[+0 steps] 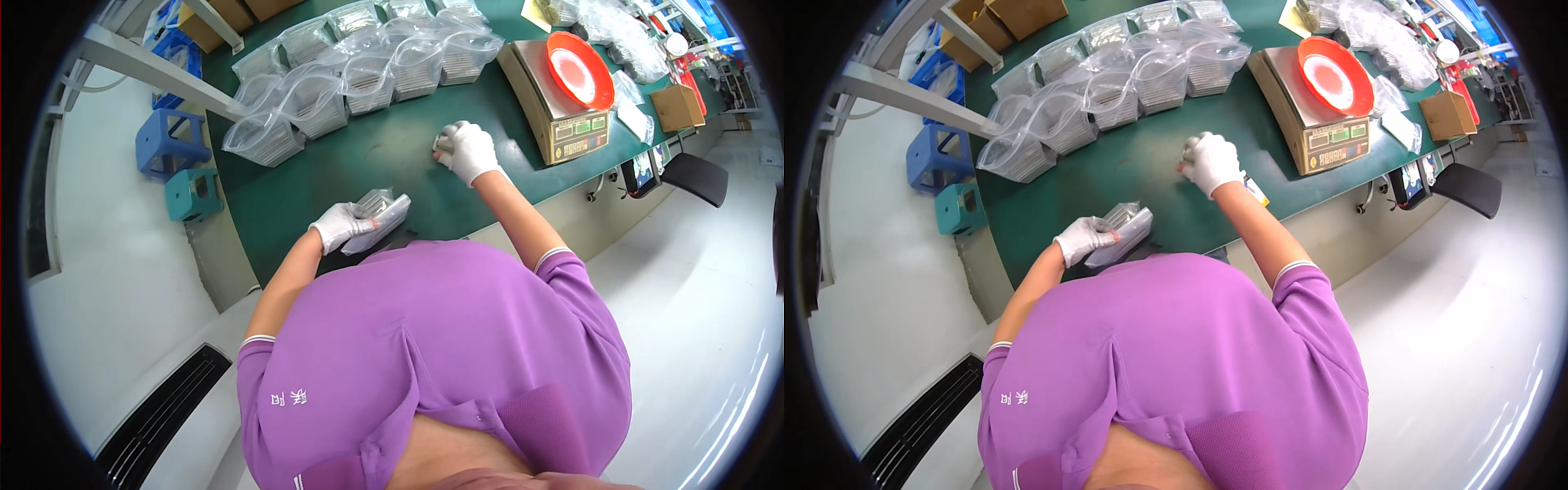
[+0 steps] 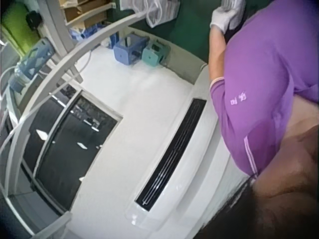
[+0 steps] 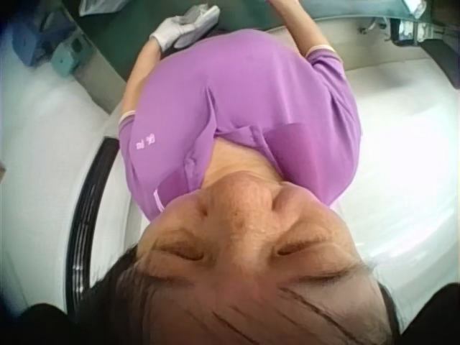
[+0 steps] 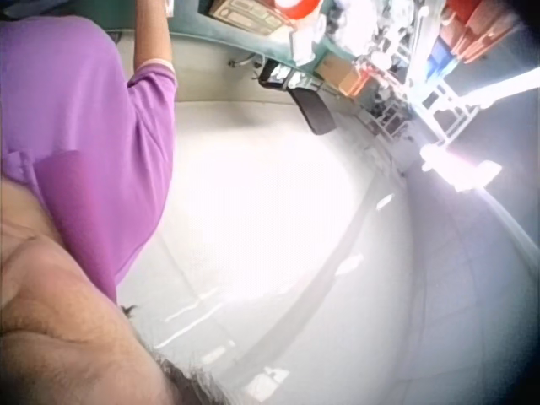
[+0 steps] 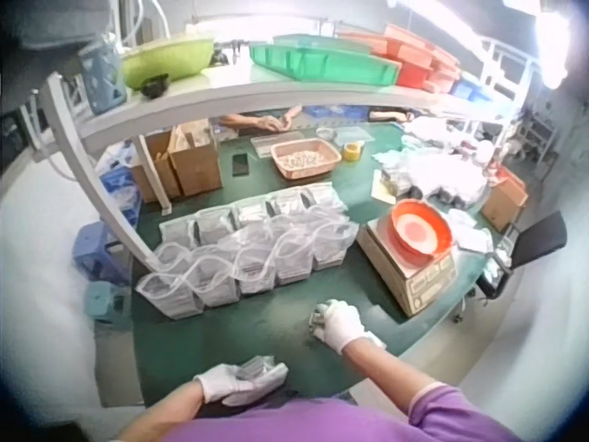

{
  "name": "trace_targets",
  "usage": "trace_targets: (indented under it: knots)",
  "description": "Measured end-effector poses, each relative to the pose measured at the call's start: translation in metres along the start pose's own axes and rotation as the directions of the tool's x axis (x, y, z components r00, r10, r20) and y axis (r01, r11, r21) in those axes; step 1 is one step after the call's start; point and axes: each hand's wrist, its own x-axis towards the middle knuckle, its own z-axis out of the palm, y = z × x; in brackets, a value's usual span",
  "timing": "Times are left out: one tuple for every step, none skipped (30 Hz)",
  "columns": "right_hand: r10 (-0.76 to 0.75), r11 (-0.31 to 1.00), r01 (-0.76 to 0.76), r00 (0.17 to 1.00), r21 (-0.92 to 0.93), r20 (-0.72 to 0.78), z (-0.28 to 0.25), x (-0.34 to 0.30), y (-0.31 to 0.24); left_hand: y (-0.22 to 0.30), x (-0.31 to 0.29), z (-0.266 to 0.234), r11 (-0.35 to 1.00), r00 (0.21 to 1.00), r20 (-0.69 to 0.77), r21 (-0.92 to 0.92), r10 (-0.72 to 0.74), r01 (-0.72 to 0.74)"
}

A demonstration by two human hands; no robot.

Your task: The person organizes and packages small metal components into plastic bags by hand at a workstation.

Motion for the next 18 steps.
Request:
trace_targets:
  knots:
    - [0.048,0.993,-0.06,0.992,-0.099,-0.118,0.004,0.002,0.011,0.001,0.001,-0.001,0.997,0.999,0.001,-0.065,-0.032,0.032]
    - [0.175,0.967,-0.156,0.981,-0.199,0.084,-0.001,0.006,0.016,0.0,0.003,-0.001,0.998,0.999,-0.004,-0.044,-0.051,0.051]
    - [0.218,0.959,-0.176,0.959,-0.222,0.179,0.006,0.007,0.018,-0.007,0.005,0.001,0.993,0.998,0.003,-0.098,-0.063,0.063]
    - [0.176,0.972,-0.14,0.966,-0.19,0.19,0.023,0.007,0.026,-0.008,0.002,0.002,0.989,0.996,-0.003,-0.12,-0.085,0.084]
    - [0.136,0.982,-0.105,0.97,-0.158,0.2,0.033,0.008,0.031,-0.007,0.001,0.003,0.985,0.994,-0.005,-0.141,-0.106,0.105]
    - [0.139,0.989,-0.128,0.974,-0.072,0.181,0.032,0.01,0.026,-0.008,0.002,0.004,0.991,0.996,-0.023,-0.105,-0.087,0.084]
    - [0.141,0.989,-0.146,0.976,0.02,0.168,0.032,0.009,0.017,-0.012,0.003,0.005,0.995,0.996,-0.04,-0.071,-0.074,0.071]
    - [0.167,0.968,-0.199,0.965,0.15,0.204,0.026,0.009,0.005,-0.016,0.004,0.007,0.995,0.996,-0.058,-0.088,-0.061,0.055]
    - [0.195,0.935,-0.263,0.941,0.237,0.276,0.018,0.013,-0.007,-0.018,0.006,0.008,0.994,0.996,-0.059,-0.093,-0.062,0.056]
    - [0.185,0.893,-0.263,0.954,0.365,0.234,0.018,0.015,-0.015,-0.016,0.006,0.009,0.997,0.997,-0.075,-0.079,-0.015,0.009]
    - [0.17,0.833,-0.25,0.964,0.493,0.202,0.014,0.015,-0.031,-0.019,0.001,0.009,0.997,0.995,-0.098,-0.072,0.018,-0.025]
    - [0.158,0.776,-0.224,0.974,0.59,0.161,0.006,0.016,-0.043,-0.035,0.011,0.01,0.99,0.992,-0.109,-0.122,0.061,-0.074]
    - [0.164,0.707,-0.207,0.978,0.677,0.127,-0.005,0.014,-0.057,-0.02,0.007,0.008,0.994,0.995,-0.09,-0.097,0.042,-0.051]
    - [0.131,0.496,-0.258,0.966,0.829,0.222,-0.009,0.014,-0.066,-0.01,0.006,0.009,0.998,0.993,-0.107,-0.039,0.053,-0.058]
    - [0.102,0.433,-0.398,0.913,0.809,0.395,-0.024,0.017,-0.08,-0.013,0.008,0.01,0.998,0.994,-0.11,-0.056,0.015,-0.021]
    - [0.029,0.354,-0.368,0.923,0.86,0.383,-0.016,0.021,-0.083,-0.008,0.009,0.01,0.998,0.991,-0.133,-0.057,0.02,-0.027]
    - [-0.04,0.269,-0.339,0.931,0.902,0.362,-0.01,0.025,-0.086,-0.005,0.007,0.011,0.998,0.987,-0.156,-0.055,0.026,-0.035]
    - [-0.049,0.316,-0.33,0.931,0.89,0.363,-0.003,0.02,-0.091,-0.003,0.004,0.013,0.998,0.987,-0.159,-0.059,0.014,-0.024]
